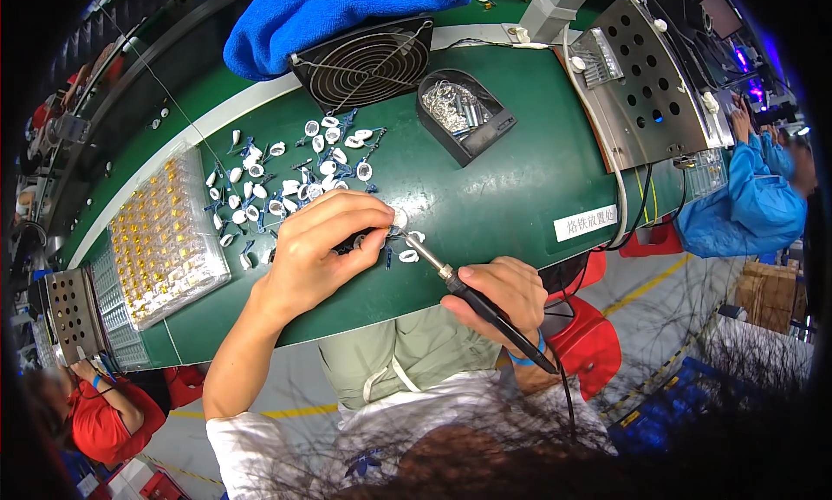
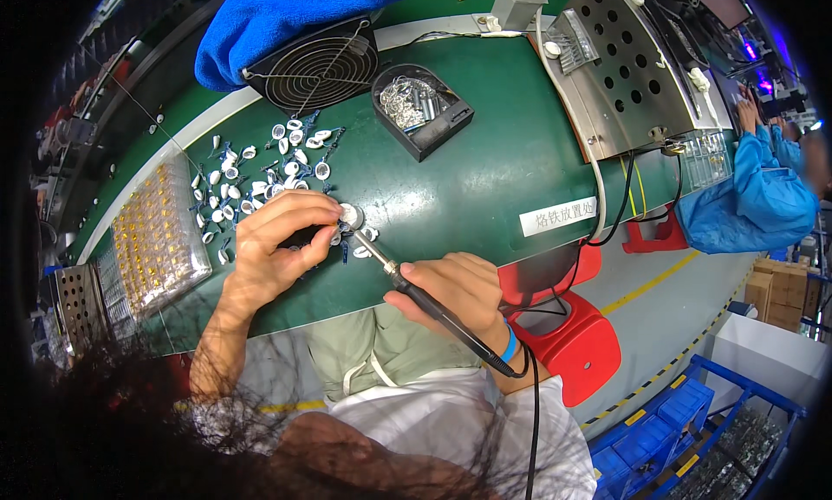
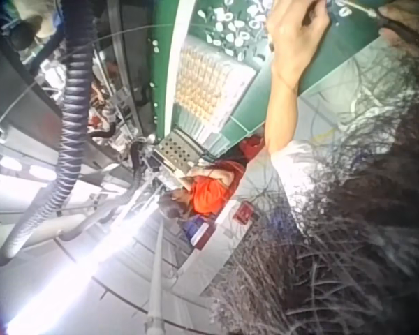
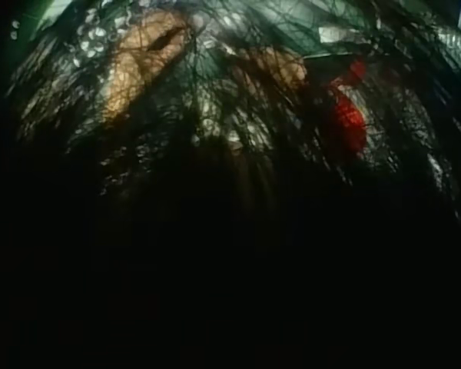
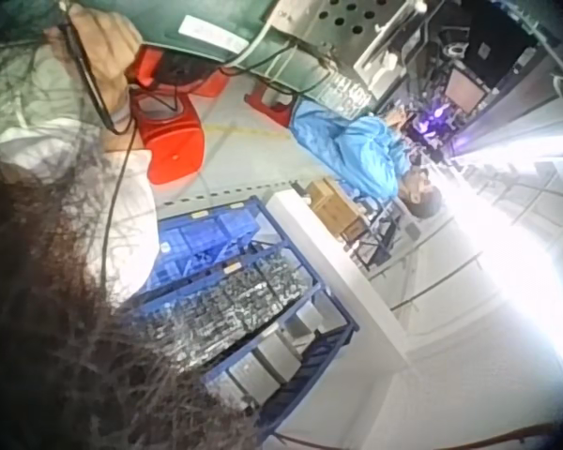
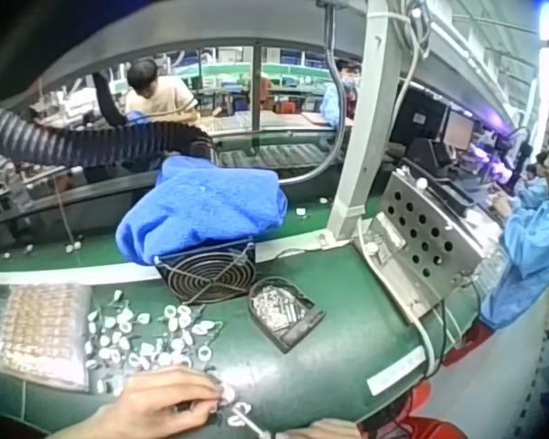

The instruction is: Soldering small electronic components onto a base or board at an assembly station.

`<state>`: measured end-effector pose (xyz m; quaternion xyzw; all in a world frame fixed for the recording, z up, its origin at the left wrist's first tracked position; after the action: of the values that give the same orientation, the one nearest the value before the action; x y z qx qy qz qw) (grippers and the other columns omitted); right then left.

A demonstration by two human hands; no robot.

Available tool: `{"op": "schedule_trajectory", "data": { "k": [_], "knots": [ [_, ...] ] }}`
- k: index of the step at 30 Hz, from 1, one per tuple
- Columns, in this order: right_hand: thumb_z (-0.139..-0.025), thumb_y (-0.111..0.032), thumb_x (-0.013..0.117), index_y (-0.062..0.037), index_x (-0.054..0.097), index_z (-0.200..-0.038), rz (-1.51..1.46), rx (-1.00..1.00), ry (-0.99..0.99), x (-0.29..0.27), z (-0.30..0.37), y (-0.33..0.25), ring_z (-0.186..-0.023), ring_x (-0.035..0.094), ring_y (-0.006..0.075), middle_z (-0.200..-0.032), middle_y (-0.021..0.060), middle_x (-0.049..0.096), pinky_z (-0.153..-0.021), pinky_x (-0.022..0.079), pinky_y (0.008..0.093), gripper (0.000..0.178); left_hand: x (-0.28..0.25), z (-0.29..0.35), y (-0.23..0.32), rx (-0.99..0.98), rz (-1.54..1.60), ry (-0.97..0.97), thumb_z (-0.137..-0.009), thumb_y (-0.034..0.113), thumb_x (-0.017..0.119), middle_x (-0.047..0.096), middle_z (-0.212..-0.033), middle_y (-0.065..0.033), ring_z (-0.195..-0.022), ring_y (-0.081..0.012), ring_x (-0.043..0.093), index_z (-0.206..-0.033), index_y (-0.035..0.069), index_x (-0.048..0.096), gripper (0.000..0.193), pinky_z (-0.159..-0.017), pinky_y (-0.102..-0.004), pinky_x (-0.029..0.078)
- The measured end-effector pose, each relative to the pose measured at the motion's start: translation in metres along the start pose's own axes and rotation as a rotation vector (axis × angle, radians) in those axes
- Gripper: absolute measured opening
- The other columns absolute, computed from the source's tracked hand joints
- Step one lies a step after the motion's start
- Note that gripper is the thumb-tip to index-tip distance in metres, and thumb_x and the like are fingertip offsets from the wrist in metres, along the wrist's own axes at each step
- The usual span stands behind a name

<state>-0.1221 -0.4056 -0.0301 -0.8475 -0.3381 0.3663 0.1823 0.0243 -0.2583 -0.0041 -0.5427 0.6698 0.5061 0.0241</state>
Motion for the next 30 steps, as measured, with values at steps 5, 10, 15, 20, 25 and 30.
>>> {"op": "schedule_trajectory", "data": {
  "k": [5, 10, 15, 20, 25, 30],
  "knots": [
    [-0.073, -0.023, 0.094, -0.0036, 0.071, -0.107, 0.006, -0.010, -0.002, 0.000, -0.001, -0.001, -0.070, 0.070, 0.0268, -0.086, 0.0100, 0.074, -0.065, 0.056, 0.0362, 0.046, 0.000, 0.000, 0.000, 0.004, -0.001, 0.003, -0.075, -0.011, 0.079, 0.075, -0.097, -0.0107, -0.090, -0.0257, 0.074, -0.095, -0.001, 0.074, 0.023, -0.077, -0.0346, 0.060],
    [-0.073, -0.022, 0.094, -0.0033, 0.071, -0.107, -0.005, -0.003, -0.027, 0.002, -0.002, 0.000, -0.067, 0.069, 0.0262, -0.085, 0.0102, 0.073, -0.062, 0.055, 0.0356, 0.045, 0.000, 0.000, 0.000, 0.002, -0.006, 0.001, -0.075, -0.010, 0.079, 0.074, -0.097, -0.0107, -0.089, -0.0260, 0.074, -0.095, -0.001, 0.074, 0.023, -0.078, -0.0349, 0.060],
    [-0.074, -0.022, 0.094, -0.0020, 0.070, -0.106, -0.032, -0.005, -0.004, 0.000, -0.002, 0.000, -0.065, 0.069, 0.0264, -0.083, 0.0117, 0.073, -0.060, 0.055, 0.0348, 0.045, 0.000, 0.000, 0.001, 0.006, -0.006, 0.000, -0.074, -0.010, 0.079, 0.074, -0.096, -0.0106, -0.089, -0.0261, 0.073, -0.094, -0.001, 0.074, 0.023, -0.077, -0.0347, 0.060],
    [-0.078, -0.024, 0.092, -0.0017, 0.071, -0.107, -0.060, 0.016, 0.031, -0.004, 0.000, 0.004, -0.065, 0.068, 0.0270, -0.082, 0.0119, 0.072, -0.061, 0.055, 0.0347, 0.042, 0.000, 0.000, 0.001, 0.012, -0.015, 0.002, -0.075, -0.010, 0.079, 0.074, -0.096, -0.0104, -0.088, -0.0262, 0.073, -0.094, 0.000, 0.074, 0.023, -0.077, -0.0346, 0.060],
    [-0.079, -0.020, 0.091, -0.0022, 0.072, -0.111, -0.026, 0.111, 0.067, -0.012, -0.005, 0.003, -0.067, 0.068, 0.0270, -0.083, 0.0115, 0.071, -0.064, 0.055, 0.0339, 0.042, 0.000, 0.002, 0.001, 0.027, 0.011, 0.015, -0.074, -0.011, 0.079, 0.074, -0.095, -0.0102, -0.087, -0.0264, 0.073, -0.094, 0.001, 0.074, 0.024, -0.076, -0.0347, 0.060],
    [-0.080, 0.002, 0.082, -0.0004, 0.068, -0.127, 0.253, 0.133, 0.050, -0.020, -0.049, 0.022, -0.077, 0.064, 0.0302, -0.091, 0.0154, 0.064, -0.069, 0.052, 0.0384, 0.049, -0.003, 0.003, 0.009, 0.109, 0.012, 0.009, -0.077, -0.005, 0.078, 0.073, -0.099, -0.0103, -0.089, -0.0269, 0.073, -0.095, 0.001, 0.073, 0.020, -0.075, -0.0359, 0.060]
  ]
}}
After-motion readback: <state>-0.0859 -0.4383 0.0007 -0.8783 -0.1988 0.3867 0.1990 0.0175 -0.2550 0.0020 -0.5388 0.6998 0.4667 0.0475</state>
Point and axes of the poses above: each hand's wrist, its own z-axis away from the middle knuckle, its own x-axis out of the palm, y = z × x, the point moved 9 cm from there along -z, towards the middle knuckle
